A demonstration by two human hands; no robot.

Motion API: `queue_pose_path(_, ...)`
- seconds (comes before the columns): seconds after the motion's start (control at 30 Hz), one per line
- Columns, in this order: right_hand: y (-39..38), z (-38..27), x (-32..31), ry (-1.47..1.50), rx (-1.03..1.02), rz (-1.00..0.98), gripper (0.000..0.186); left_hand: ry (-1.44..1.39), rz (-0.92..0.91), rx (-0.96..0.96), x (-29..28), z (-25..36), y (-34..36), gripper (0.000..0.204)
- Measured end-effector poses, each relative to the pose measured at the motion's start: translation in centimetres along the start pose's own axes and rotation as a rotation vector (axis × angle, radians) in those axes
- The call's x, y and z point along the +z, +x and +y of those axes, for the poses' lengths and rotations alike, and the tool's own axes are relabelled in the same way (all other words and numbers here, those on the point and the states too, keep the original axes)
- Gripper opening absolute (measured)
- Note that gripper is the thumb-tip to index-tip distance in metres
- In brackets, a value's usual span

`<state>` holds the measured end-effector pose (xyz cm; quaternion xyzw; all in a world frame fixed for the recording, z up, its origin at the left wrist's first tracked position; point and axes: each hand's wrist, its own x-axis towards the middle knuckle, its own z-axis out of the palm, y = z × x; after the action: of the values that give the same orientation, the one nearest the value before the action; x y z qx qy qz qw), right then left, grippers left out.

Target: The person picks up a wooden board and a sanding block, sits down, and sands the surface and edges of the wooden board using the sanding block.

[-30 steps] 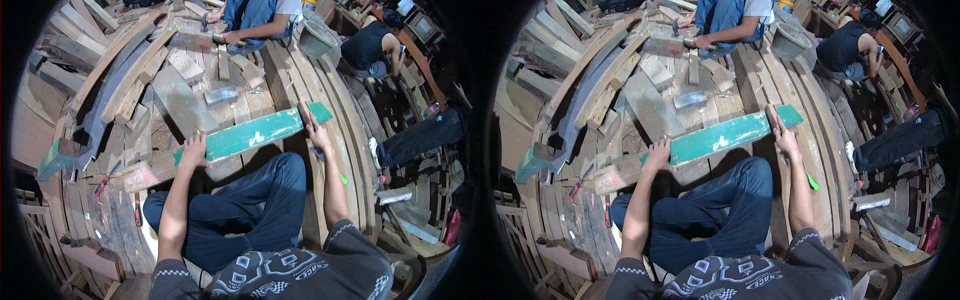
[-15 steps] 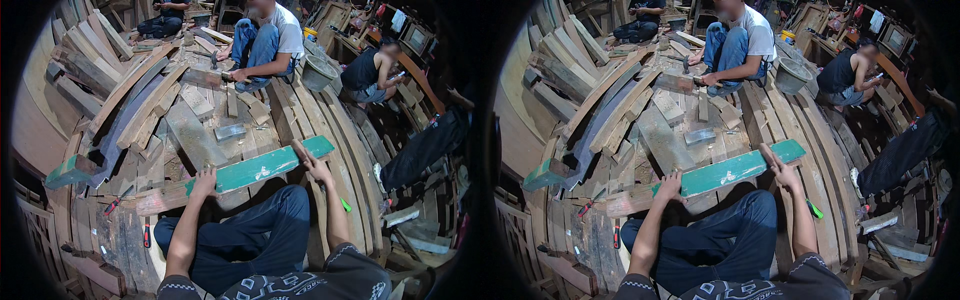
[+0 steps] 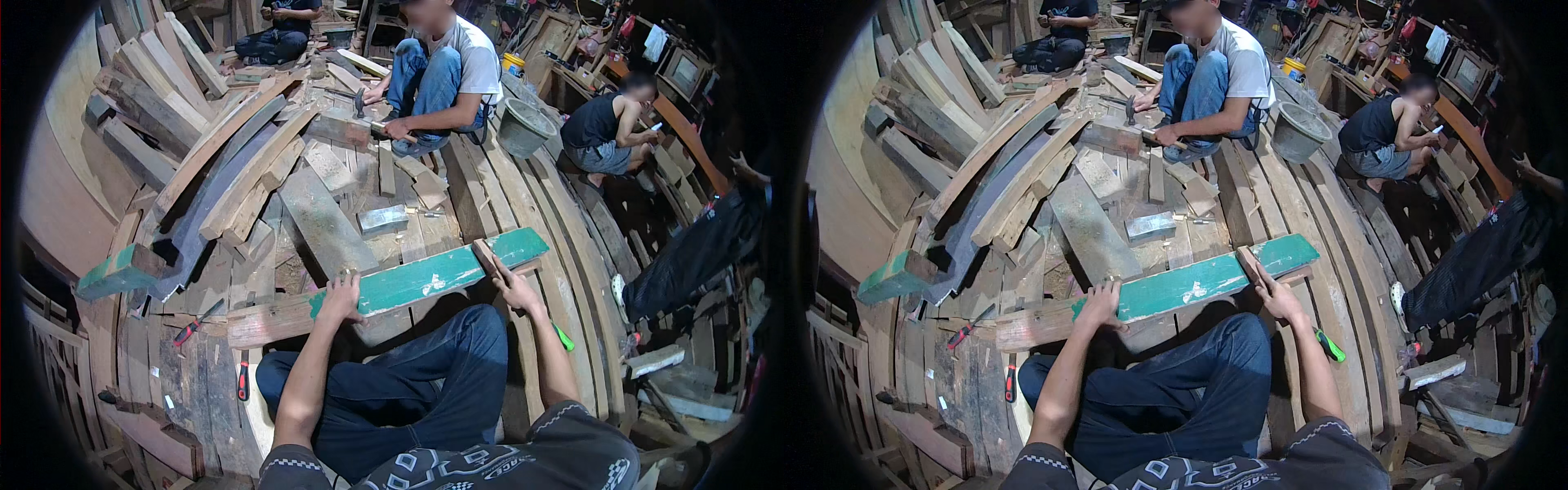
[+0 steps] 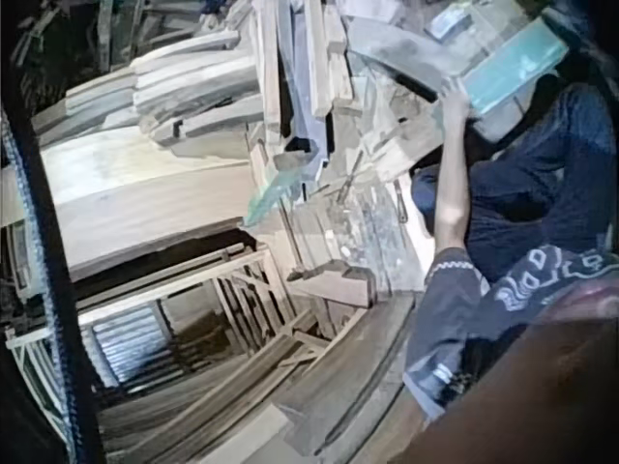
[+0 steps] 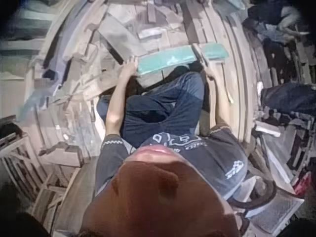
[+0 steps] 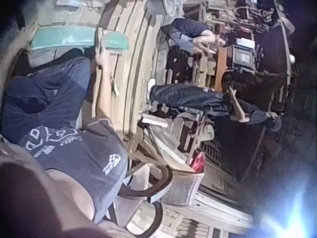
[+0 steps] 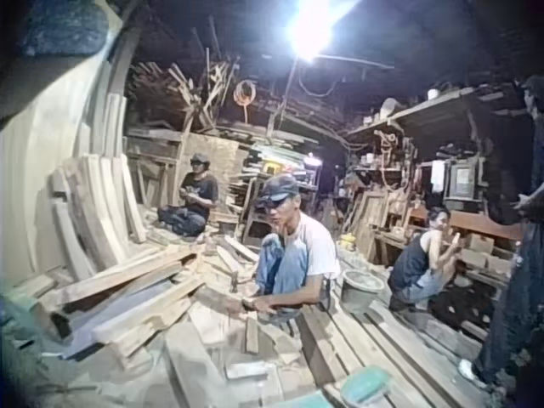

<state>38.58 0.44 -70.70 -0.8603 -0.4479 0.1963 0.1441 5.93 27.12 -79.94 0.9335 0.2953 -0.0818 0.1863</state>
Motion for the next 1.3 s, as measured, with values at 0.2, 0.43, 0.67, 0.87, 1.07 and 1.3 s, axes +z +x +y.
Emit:
queue_pose_path(0.2, 1.5, -0.3, 0.0, -0.078, 0.035, 0.095, 0.058, 0.050, 0.058, -0.021, -1.0, 1.7, 0.1, 0.125)
queue_pose_path(0.43, 6.0, -4.4, -1.6, -0.080, 0.217, 0.002, 0.060, -0.021, 0.100, 0.020, -1.4, 0.8, 0.7, 0.121)
queue_pose_path(0.67, 0.6, 1.1, 0.6, -0.107, 0.098, 0.148, 0.059, 0.057, 0.056, -0.007, -0.3, 0.9, 0.7, 0.123)
queue_pose_path(0.87, 5.8, -3.2, -1.3, -0.163, 0.237, 0.054, 0.060, 0.031, 0.107, 0.030, -0.7, 0.6, 0.2, 0.118)
queue_pose_path(1.07, 3.1, -1.2, -1.3, -0.148, 0.197, 0.081, 0.059, 0.036, 0.114, 0.028, -0.6, 0.5, 0.5, 0.120)
queue_pose_path(1.3, -2.8, 0.1, -1.3, -0.090, 0.280, 0.122, 0.061, -0.067, 0.268, 0.100, -5.0, 1.9, -1.0, 0.093)
